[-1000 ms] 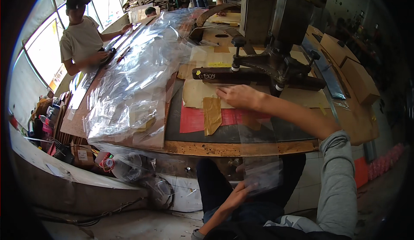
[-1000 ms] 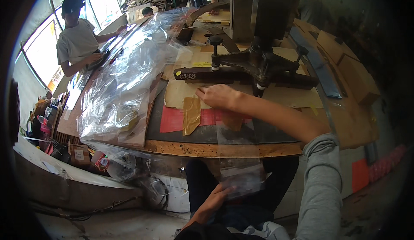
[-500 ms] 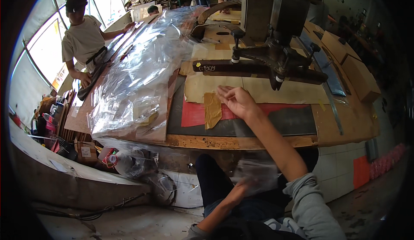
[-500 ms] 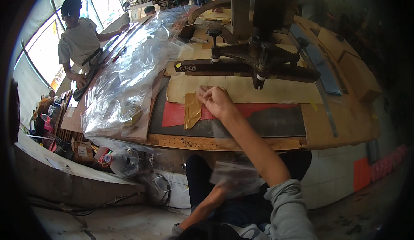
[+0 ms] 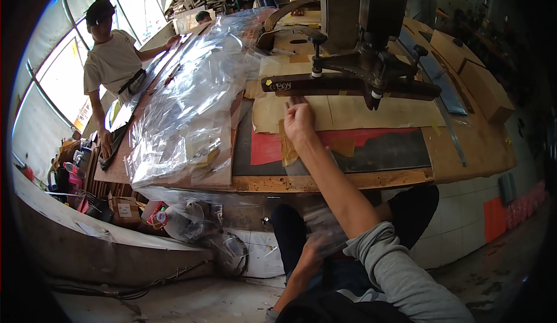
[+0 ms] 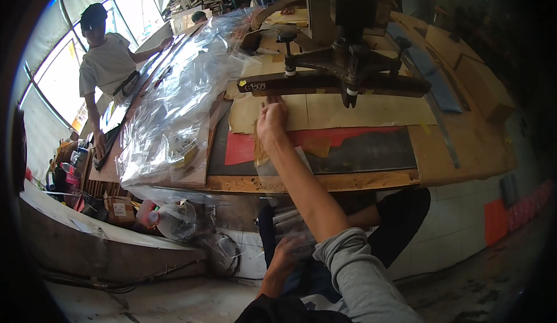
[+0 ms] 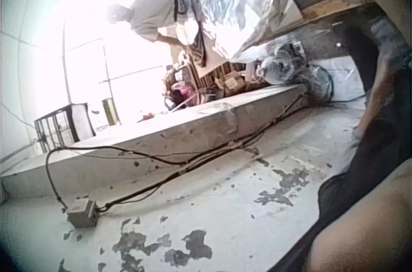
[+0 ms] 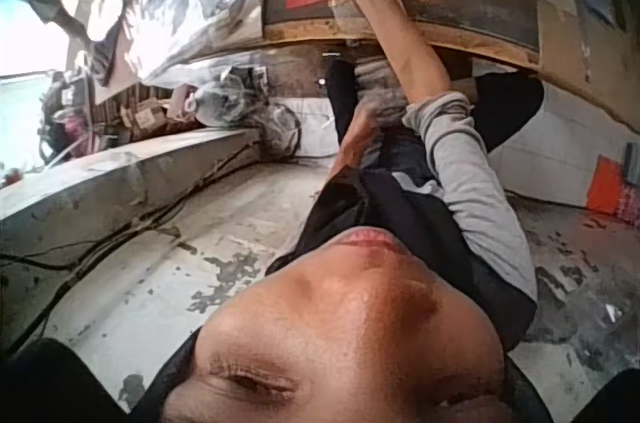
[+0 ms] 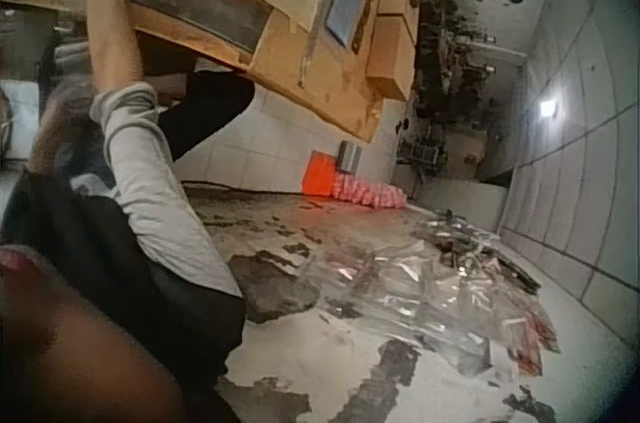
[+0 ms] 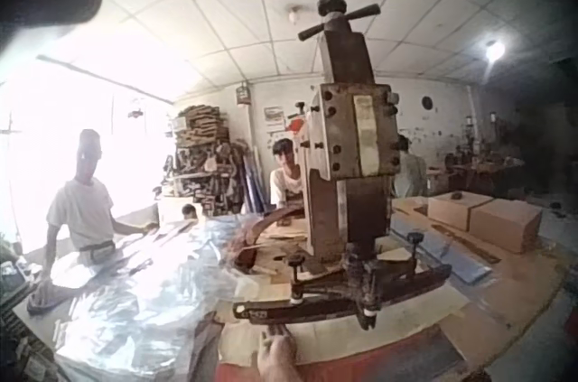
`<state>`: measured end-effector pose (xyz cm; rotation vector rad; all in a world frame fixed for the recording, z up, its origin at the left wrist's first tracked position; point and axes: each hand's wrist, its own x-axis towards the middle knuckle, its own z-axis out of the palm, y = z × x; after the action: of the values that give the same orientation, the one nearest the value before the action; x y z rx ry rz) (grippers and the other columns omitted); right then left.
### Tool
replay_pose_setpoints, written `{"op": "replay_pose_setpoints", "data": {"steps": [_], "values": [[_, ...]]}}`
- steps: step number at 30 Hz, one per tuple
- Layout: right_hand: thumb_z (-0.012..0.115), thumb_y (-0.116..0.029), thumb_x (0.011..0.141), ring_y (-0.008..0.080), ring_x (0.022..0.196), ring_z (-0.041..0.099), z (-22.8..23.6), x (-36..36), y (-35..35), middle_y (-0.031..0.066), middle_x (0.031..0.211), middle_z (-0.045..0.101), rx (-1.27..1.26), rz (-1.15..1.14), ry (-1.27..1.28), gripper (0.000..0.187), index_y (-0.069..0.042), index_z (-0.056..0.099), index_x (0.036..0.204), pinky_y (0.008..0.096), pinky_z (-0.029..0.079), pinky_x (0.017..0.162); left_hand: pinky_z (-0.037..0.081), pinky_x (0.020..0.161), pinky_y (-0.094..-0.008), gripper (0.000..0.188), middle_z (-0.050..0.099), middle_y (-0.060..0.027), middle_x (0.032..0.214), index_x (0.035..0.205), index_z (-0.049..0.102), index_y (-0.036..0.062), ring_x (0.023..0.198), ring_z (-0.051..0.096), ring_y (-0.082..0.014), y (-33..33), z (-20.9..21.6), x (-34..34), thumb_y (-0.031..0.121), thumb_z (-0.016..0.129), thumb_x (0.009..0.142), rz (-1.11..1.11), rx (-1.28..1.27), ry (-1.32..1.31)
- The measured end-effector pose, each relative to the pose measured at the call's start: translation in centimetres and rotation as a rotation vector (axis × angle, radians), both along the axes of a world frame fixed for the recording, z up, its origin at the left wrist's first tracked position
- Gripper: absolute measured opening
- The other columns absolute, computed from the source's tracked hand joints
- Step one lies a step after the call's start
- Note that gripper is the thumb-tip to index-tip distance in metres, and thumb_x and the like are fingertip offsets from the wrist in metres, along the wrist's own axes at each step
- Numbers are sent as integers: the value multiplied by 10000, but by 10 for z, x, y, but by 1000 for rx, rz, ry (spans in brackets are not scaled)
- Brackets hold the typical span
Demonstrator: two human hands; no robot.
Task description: The person aligns a large paper template on a workbench, uses a metal ruler and a pen to mark specific points, and then places plastic sleeves over the template one at a time.
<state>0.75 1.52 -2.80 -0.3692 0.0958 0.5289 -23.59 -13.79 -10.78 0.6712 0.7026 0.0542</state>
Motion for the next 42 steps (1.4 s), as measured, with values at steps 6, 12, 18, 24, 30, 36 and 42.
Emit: {"op": "replay_pose_setpoints", "data": {"steps": [6,12,18,24,30,36,42], "values": [[291,156,587,130,1056,480,3,18,-30,2,1223,493,-92,-325,-151,742,-52,424,1287,266,359,857,483,855,-365,293,545,-125,1056,1080,528,-18,994,576,-247,-7,-7,-6,145,562,839,3,23,-76],[280,146,572,166,1248,384,-1,8,-21,50,1329,433,-33,-2,-29,778,-16,358,1330,292,257,1012,487,828,-355,286,558,-127,1040,1076,523,-11,983,577,-245,-6,7,0,160,536,847,-33,42,29],[299,158,580,200,1273,358,2,10,-27,111,1381,346,-32,-188,-89,770,27,299,1339,336,260,1054,480,803,-335,306,584,-124,1019,1091,513,-2,942,590,-232,-11,-3,-4,170,549,841,-61,207,-42],[295,171,582,258,1302,320,4,-1,-18,175,1393,326,-100,-33,-104,762,86,256,1338,353,258,1059,468,834,-324,292,585,-117,1041,1076,525,-12,935,599,-220,-9,15,5,158,542,839,-31,72,16],[290,179,603,256,1272,369,15,-18,-27,191,1342,392,55,404,-267,703,85,343,1298,345,305,1058,466,825,-299,301,600,-117,1029,1094,532,-24,938,599,-199,-2,-27,-4,129,527,834,-56,14,-284],[297,184,596,258,1286,340,58,-39,-100,184,1349,387,225,533,-335,719,66,349,1304,357,293,1092,448,848,-279,306,601,-84,1055,1127,544,-13,955,580,-155,-9,6,7,122,546,853,-107,97,39],[298,187,606,263,1284,340,67,-39,-140,185,1350,386,176,477,-416,715,60,347,1308,361,298,1092,415,875,-308,544,518,-86,1165,1325,379,22,1045,505,-168,-6,4,15,184,550,835,-218,154,-29]]}}
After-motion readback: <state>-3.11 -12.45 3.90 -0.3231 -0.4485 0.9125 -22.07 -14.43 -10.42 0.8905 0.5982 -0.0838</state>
